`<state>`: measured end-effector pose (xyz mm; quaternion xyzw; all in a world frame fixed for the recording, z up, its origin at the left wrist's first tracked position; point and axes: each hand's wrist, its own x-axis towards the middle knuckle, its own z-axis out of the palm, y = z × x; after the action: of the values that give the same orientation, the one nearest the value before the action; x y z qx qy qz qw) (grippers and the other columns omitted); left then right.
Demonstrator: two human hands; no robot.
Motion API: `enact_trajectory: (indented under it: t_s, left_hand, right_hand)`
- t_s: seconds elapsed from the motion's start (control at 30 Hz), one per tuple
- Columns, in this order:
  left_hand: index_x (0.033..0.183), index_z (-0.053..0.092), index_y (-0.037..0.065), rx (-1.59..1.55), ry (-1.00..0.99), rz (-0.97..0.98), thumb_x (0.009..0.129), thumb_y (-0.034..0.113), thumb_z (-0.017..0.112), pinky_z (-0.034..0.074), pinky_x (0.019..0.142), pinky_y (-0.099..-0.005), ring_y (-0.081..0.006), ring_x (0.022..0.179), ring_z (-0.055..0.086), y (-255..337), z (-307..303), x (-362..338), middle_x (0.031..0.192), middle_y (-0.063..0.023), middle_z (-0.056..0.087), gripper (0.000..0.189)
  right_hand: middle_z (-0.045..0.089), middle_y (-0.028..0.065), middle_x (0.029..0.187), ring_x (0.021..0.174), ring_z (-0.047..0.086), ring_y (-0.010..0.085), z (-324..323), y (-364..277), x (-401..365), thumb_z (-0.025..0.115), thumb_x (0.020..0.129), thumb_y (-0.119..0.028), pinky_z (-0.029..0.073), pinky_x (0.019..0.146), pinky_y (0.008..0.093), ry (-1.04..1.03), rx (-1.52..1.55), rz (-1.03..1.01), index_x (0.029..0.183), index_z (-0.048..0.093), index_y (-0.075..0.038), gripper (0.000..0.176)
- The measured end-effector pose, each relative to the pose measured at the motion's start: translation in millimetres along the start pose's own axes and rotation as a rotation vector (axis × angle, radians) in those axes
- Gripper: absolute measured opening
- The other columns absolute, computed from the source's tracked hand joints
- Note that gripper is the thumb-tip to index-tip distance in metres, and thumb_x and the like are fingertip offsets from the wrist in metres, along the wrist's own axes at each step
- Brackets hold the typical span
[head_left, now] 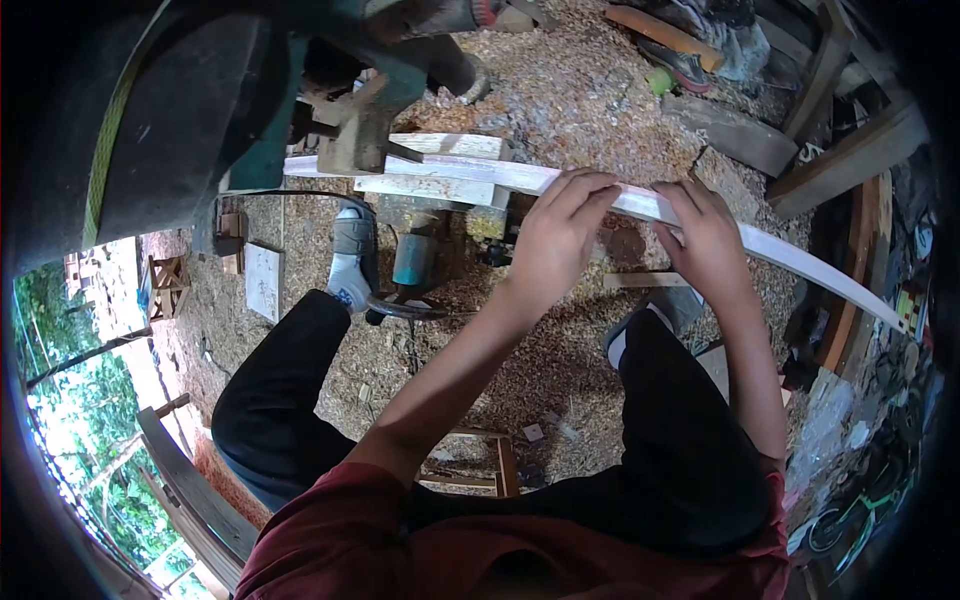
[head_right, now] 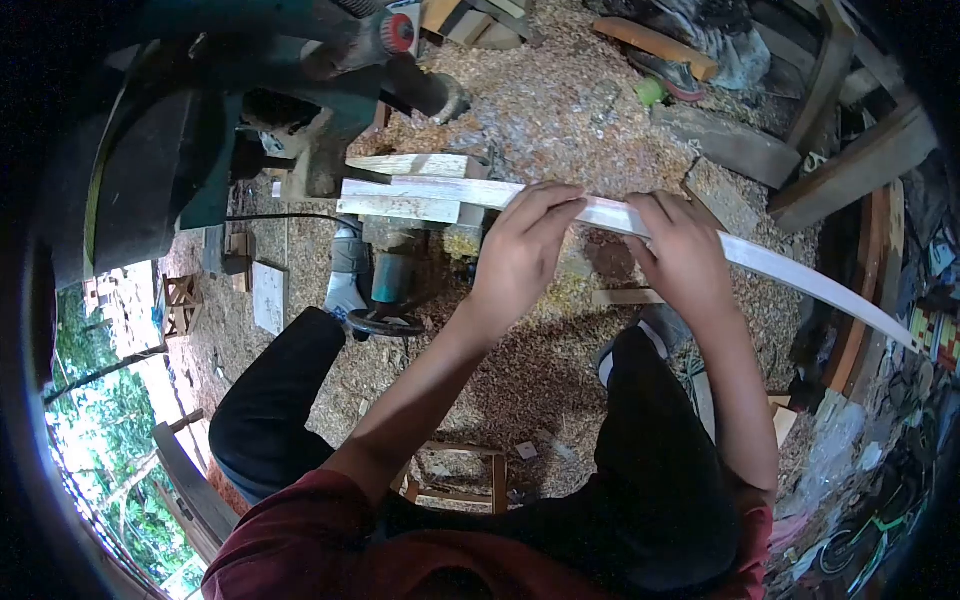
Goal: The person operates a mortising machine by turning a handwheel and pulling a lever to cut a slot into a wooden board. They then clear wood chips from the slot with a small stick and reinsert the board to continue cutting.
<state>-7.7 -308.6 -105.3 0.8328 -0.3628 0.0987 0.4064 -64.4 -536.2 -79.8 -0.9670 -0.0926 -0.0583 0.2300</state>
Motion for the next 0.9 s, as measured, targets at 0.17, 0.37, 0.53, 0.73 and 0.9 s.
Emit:
enact_trajectory:
  t_s: [0.17, 0.37, 0.53, 0.73, 0.9]
  left_hand:
    - [0.118, 0.074, -0.001, -0.026, 0.036, -0.024, 0.088, -0.011, 0.068, 0.055, 0.101, -0.0464, -0.0382, 0.119, 0.068, -1, 9, -4, 0.122, -0.0161, 0.071, 0.032]
    - [0.121, 0.073, 0.002, 0.001, 0.049, -0.040, 0.091, -0.009, 0.067, 0.052, 0.109, -0.0495, -0.0386, 0.120, 0.068, -3, 18, -7, 0.122, -0.0157, 0.072, 0.033]
    - [0.119, 0.072, 0.001, 0.016, 0.056, -0.048, 0.092, -0.010, 0.064, 0.050, 0.111, -0.0500, -0.0400, 0.120, 0.067, -2, 23, -7, 0.122, -0.0173, 0.072, 0.031]
    - [0.132, 0.068, 0.000, 0.020, -0.120, -0.075, 0.094, -0.006, 0.062, 0.044, 0.119, -0.0519, -0.0424, 0.135, 0.060, 5, 7, -7, 0.138, -0.0215, 0.066, 0.038]
    - [0.149, 0.057, 0.002, -0.006, -0.329, -0.040, 0.102, 0.006, 0.063, 0.032, 0.129, -0.0535, -0.0419, 0.154, 0.043, 25, -39, -31, 0.161, -0.0217, 0.050, 0.047]
  right_hand:
    - [0.069, 0.0146, 0.110, 0.105, 0.067, 0.0369, 23, 7, -4, 0.078, 0.088, -0.013, 0.051, 0.091, 0.0489, 0.029, -0.091, -0.017, 0.124, 0.062, -0.008, 0.040]
    - [0.069, 0.0111, 0.111, 0.106, 0.067, 0.0323, 24, 16, -7, 0.078, 0.088, -0.015, 0.048, 0.092, 0.0458, 0.086, -0.108, -0.096, 0.124, 0.062, -0.008, 0.040]
    - [0.070, 0.0110, 0.116, 0.108, 0.068, 0.0307, 25, 18, -11, 0.070, 0.091, -0.015, 0.049, 0.095, 0.0454, 0.070, -0.181, -0.082, 0.128, 0.061, -0.009, 0.038]
    - [0.070, 0.0111, 0.116, 0.106, 0.068, 0.0308, 25, 18, -13, 0.071, 0.090, -0.014, 0.049, 0.094, 0.0455, 0.101, -0.150, -0.084, 0.128, 0.061, -0.009, 0.040]
    - [0.069, 0.0121, 0.116, 0.106, 0.067, 0.0334, 24, 9, -17, 0.080, 0.082, -0.016, 0.048, 0.095, 0.0489, 0.127, -0.167, -0.074, 0.128, 0.060, -0.008, 0.051]
